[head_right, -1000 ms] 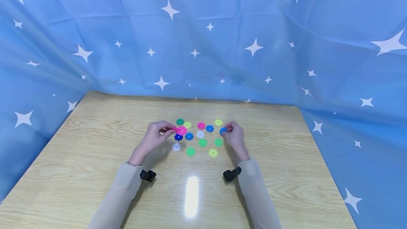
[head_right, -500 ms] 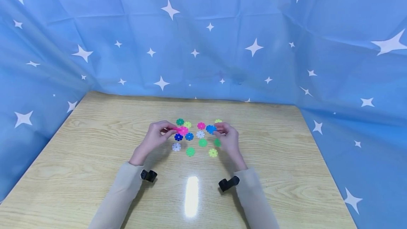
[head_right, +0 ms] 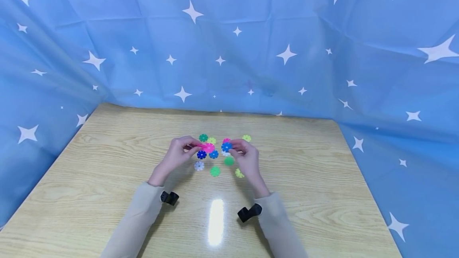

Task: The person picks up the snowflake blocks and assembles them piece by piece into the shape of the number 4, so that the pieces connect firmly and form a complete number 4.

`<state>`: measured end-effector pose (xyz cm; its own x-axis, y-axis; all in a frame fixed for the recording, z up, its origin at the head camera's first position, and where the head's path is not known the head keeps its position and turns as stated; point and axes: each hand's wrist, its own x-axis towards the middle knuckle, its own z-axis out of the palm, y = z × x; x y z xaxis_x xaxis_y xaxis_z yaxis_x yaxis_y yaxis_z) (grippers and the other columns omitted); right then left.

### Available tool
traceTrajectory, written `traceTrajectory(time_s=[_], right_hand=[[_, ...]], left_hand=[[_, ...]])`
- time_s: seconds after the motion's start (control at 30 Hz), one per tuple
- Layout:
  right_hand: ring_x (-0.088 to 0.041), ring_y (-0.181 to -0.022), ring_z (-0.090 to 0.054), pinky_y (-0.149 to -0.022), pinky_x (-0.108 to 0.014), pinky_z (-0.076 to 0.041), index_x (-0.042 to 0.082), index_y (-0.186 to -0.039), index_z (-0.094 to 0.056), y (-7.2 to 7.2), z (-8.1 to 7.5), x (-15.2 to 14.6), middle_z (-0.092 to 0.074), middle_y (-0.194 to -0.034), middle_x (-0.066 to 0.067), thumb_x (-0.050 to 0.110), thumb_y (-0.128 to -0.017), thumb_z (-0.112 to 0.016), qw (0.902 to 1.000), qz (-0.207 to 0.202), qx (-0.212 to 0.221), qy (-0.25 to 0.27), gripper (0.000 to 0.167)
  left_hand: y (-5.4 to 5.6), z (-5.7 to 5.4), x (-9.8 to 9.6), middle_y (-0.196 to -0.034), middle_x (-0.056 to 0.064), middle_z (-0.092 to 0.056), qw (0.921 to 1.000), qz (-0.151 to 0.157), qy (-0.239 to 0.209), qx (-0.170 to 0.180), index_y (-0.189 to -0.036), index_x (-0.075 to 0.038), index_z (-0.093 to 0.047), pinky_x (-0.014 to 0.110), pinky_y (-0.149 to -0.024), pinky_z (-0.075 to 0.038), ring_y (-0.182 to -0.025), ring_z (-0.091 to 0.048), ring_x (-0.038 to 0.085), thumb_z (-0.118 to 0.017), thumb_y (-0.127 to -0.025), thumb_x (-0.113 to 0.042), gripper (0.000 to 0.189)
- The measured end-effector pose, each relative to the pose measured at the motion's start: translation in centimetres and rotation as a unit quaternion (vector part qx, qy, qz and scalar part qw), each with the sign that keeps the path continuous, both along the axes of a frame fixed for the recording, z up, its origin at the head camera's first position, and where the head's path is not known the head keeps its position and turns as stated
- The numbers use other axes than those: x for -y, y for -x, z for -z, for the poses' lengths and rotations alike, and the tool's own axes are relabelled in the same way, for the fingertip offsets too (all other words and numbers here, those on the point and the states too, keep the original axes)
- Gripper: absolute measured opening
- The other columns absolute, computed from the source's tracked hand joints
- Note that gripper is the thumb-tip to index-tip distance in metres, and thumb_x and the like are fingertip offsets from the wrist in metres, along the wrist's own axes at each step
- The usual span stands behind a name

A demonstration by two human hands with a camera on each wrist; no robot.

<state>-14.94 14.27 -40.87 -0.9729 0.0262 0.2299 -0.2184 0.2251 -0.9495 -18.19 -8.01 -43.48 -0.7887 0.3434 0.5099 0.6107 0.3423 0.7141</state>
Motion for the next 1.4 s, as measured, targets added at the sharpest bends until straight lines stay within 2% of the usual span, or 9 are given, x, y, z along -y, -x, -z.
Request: traceTrajectory(time_s=[0.1, 0.3, 0.57, 0.67, 0.93, 1.2, 1.27, 1.33, 1.4], right_hand=[[-0.015, -0.075, -0.062, -0.064, -0.014, -0.052, -0.012, -0.1, -0.063, -0.2, -0.2, 0.5, -0.065, -0.09, -0.028, -0.013, -0.08, -0.065, 1.0, -0.007, -0.003, -0.005, 0.021], [-0.032, -0.08, -0.064, -0.063, -0.014, -0.051, -0.01, -0.1, -0.064, -0.5, -0.4, 1.3, -0.067, -0.091, -0.025, -0.011, -0.081, -0.065, 0.9995, -0.012, -0.013, -0.027, 0.019], [-0.04, -0.08, -0.064, -0.059, -0.014, -0.051, -0.011, -0.095, -0.064, -0.6, -0.3, 1.8, -0.068, -0.089, -0.024, -0.011, -0.08, -0.066, 0.9969, -0.009, -0.071, -0.031, 0.015], [-0.037, -0.077, -0.066, -0.061, -0.014, -0.053, -0.012, -0.092, -0.064, -0.6, 0.0, 2.0, -0.068, -0.087, -0.025, -0.012, -0.079, -0.067, 0.9951, -0.007, -0.097, -0.019, 0.014], [-0.006, -0.066, -0.064, -0.059, -0.02, -0.056, -0.015, -0.083, -0.061, -0.4, 0.4, 2.4, -0.064, -0.078, -0.031, -0.017, -0.076, -0.067, 0.9925, -0.024, -0.114, 0.037, 0.009], [-0.004, -0.066, -0.064, -0.061, -0.019, -0.056, -0.018, -0.083, -0.057, -0.1, 0.9, 2.4, -0.061, -0.078, -0.034, -0.021, -0.076, -0.064, 0.9864, -0.035, -0.129, 0.096, 0.011], [-0.004, -0.066, -0.065, -0.061, -0.019, -0.056, -0.019, -0.085, -0.056, 0.3, 1.3, 2.3, -0.063, -0.078, -0.031, -0.021, -0.076, -0.064, 0.984, -0.034, -0.13, 0.117, 0.012], [-0.006, -0.066, -0.065, -0.061, -0.019, -0.057, -0.019, -0.085, -0.056, 0.8, 1.8, 2.2, -0.067, -0.077, -0.022, -0.02, -0.076, -0.064, 0.9817, -0.034, -0.126, 0.139, 0.013], [-0.006, -0.066, -0.065, -0.061, -0.019, -0.057, -0.018, -0.086, -0.056, 1.1, 2.3, 2.0, -0.07, -0.077, -0.01, -0.018, -0.077, -0.065, 0.9819, -0.032, -0.118, 0.145, 0.012]], left_hand=[[0.0, 0.0, 0.0, -0.081, 0.01, -0.067, 1.0, 0.002, -0.002, 0.001, -0.087, 0.002, -0.07, 0.019, -0.059, -0.055, -0.065, -0.062, 0.015, -0.068, -0.081, 0.005, 0.007], [-0.1, -0.1, 0.0, -0.082, 0.011, -0.067, 0.9999, 0.013, -0.003, 0.011, -0.089, 0.003, -0.069, 0.02, -0.059, -0.055, -0.066, -0.064, 0.027, -0.067, -0.082, 0.004, 0.007], [-0.2, -0.2, -0.1, -0.082, 0.01, -0.067, 0.9997, 0.009, -0.012, 0.022, -0.088, 0.002, -0.07, 0.02, -0.059, -0.055, -0.066, -0.064, 0.028, -0.067, -0.083, 0.003, 0.006], [-0.2, -0.3, -0.2, -0.082, 0.01, -0.067, 0.9992, 0.008, -0.024, 0.03, -0.088, 0.002, -0.07, 0.021, -0.059, -0.055, -0.066, -0.063, 0.028, -0.067, -0.083, 0.002, 0.006], [-0.3, -0.5, -0.2, -0.079, 0.011, -0.068, 0.9983, 0.014, -0.047, 0.03, -0.087, 0.003, -0.07, 0.023, -0.057, -0.055, -0.064, -0.063, 0.025, -0.068, -0.082, 0.004, 0.005], [-0.3, -1.0, -0.4, -0.081, 0.014, -0.068, 0.997, 0.013, -0.069, 0.032, -0.087, 0.004, -0.07, 0.026, -0.057, -0.056, -0.064, -0.062, 0.03, -0.068, -0.081, 0.005, 0.006], [-0.3, -1.2, -0.6, -0.083, 0.016, -0.068, 0.9967, 0.008, -0.072, 0.037, -0.089, 0.005, -0.069, 0.029, -0.059, -0.057, -0.065, -0.063, 0.03, -0.068, -0.081, 0.005, 0.007], [-0.4, -1.3, -0.7, -0.084, 0.017, -0.068, 0.9964, 0.003, -0.073, 0.044, -0.09, 0.006, -0.068, 0.033, -0.061, -0.057, -0.066, -0.063, 0.03, -0.068, -0.081, 0.006, 0.009], [-0.8, -2.3, -0.7, -0.084, 0.019, -0.068, 0.9961, -0.001, -0.073, 0.049, -0.091, 0.008, -0.067, 0.035, -0.062, -0.058, -0.067, -0.063, 0.03, -0.067, -0.081, 0.008, 0.01]])
